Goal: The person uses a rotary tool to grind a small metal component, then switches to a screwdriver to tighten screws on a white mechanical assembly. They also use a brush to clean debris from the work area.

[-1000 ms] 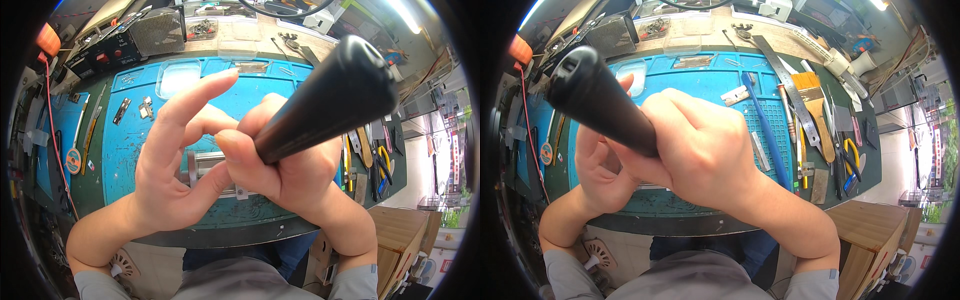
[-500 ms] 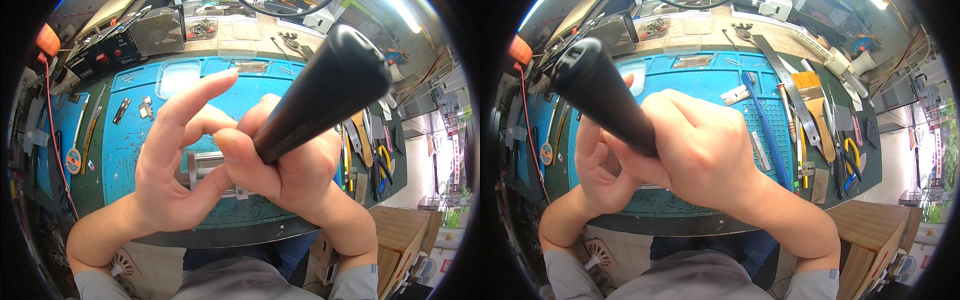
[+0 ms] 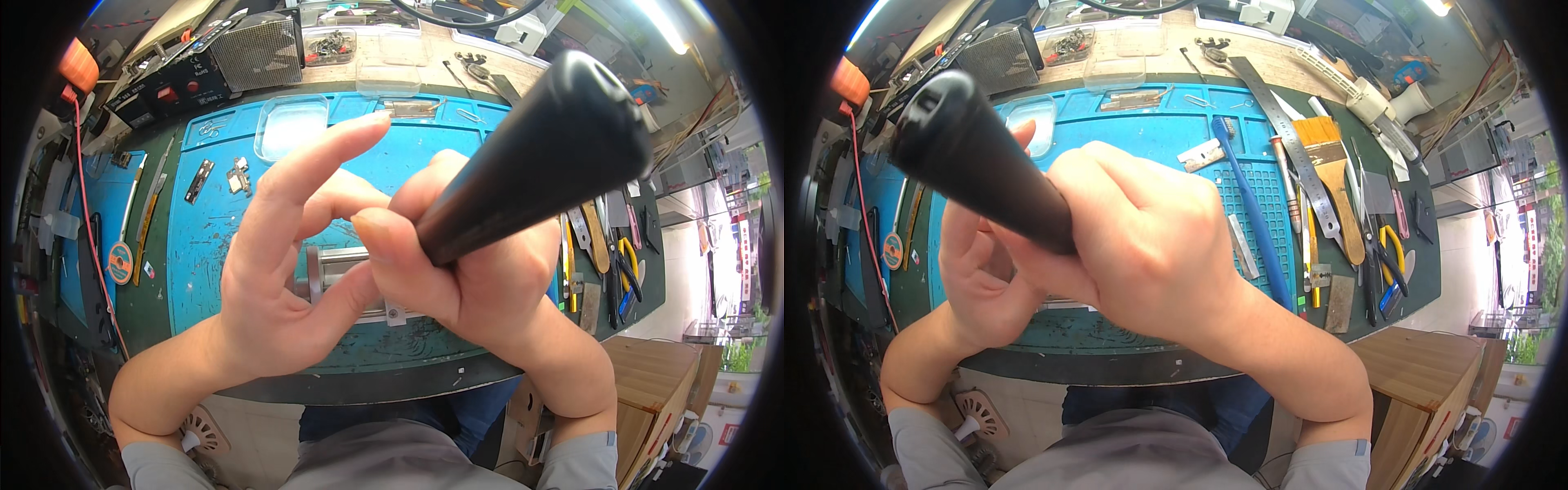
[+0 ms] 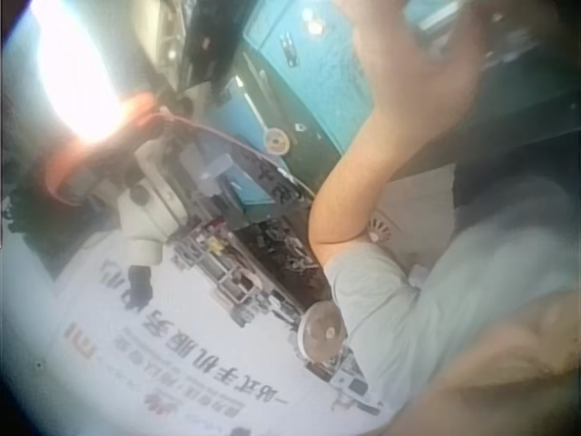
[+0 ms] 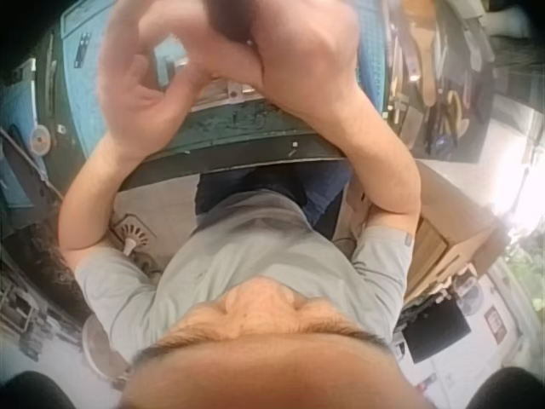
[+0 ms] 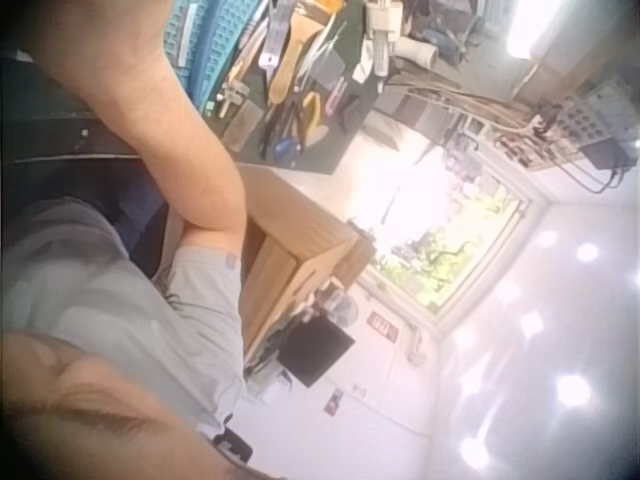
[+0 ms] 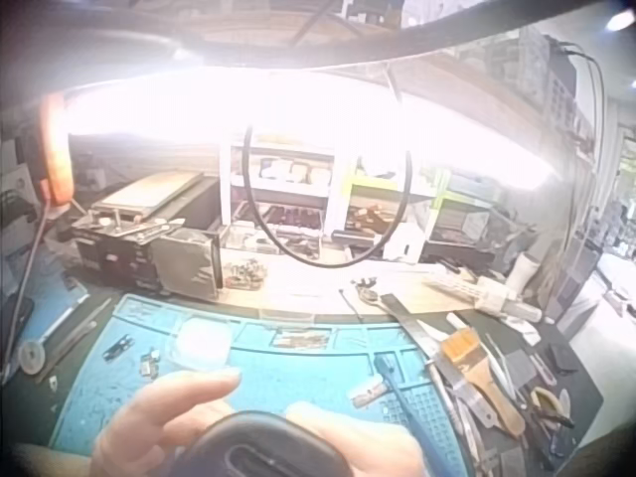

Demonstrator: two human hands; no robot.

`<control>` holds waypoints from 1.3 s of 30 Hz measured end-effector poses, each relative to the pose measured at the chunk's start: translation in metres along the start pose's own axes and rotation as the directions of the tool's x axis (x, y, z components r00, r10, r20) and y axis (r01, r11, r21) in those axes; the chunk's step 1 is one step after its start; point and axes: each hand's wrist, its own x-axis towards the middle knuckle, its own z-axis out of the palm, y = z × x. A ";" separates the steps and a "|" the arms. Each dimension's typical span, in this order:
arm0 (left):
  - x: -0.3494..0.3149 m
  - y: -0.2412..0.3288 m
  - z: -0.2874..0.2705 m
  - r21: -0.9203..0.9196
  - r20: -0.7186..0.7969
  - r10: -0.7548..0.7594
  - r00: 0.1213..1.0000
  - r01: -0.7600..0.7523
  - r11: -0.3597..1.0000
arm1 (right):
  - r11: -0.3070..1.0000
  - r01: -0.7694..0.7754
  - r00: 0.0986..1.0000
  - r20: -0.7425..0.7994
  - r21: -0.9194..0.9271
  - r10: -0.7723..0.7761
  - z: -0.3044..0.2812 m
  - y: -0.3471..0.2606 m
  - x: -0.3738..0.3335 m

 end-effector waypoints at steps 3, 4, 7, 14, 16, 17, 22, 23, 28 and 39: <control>-0.001 0.000 0.001 -0.025 -0.013 -0.012 1.000 0.012 1.000 | 1.000 0.002 1.000 -0.001 -0.003 -0.002 -0.001 -0.001 0.002; -0.001 0.000 0.001 -0.034 -0.011 -0.017 1.000 0.017 0.999 | 1.000 0.002 1.000 0.000 -0.002 -0.002 -0.001 -0.001 0.002; -0.002 0.001 -0.001 -0.046 0.005 -0.026 1.000 0.027 0.999 | 1.000 0.001 1.000 -0.001 0.004 -0.001 0.000 -0.001 0.002; -0.001 0.003 -0.002 -0.037 0.021 -0.022 1.000 0.022 0.999 | 1.000 0.007 1.000 0.002 0.017 -0.007 0.000 -0.001 0.002; 0.000 0.003 -0.003 -0.021 0.026 -0.017 1.000 0.017 1.000 | 0.999 0.003 1.000 0.001 0.037 -0.003 0.001 -0.001 0.002; 0.000 0.003 -0.003 -0.009 0.031 -0.016 0.999 0.016 1.000 | 0.999 -0.006 1.000 -0.001 0.051 0.006 0.001 -0.001 0.000; -0.002 0.009 0.000 -0.029 -0.005 -0.081 0.997 0.081 0.996 | 0.998 -0.006 1.000 -0.007 0.063 0.007 0.002 -0.002 0.001; -0.001 0.009 0.000 -0.024 -0.011 -0.090 0.996 0.090 0.996 | 0.998 -0.009 1.000 -0.005 0.069 0.010 0.002 -0.002 0.001; 0.002 0.010 -0.002 0.072 -0.002 -0.085 0.996 0.085 0.994 | 0.999 0.004 1.000 -0.005 0.054 -0.004 0.001 0.000 -0.002; 0.001 0.012 -0.001 0.078 -0.016 -0.095 0.995 0.096 0.992 | 0.998 -0.002 1.000 -0.003 0.056 0.002 0.001 -0.002 -0.001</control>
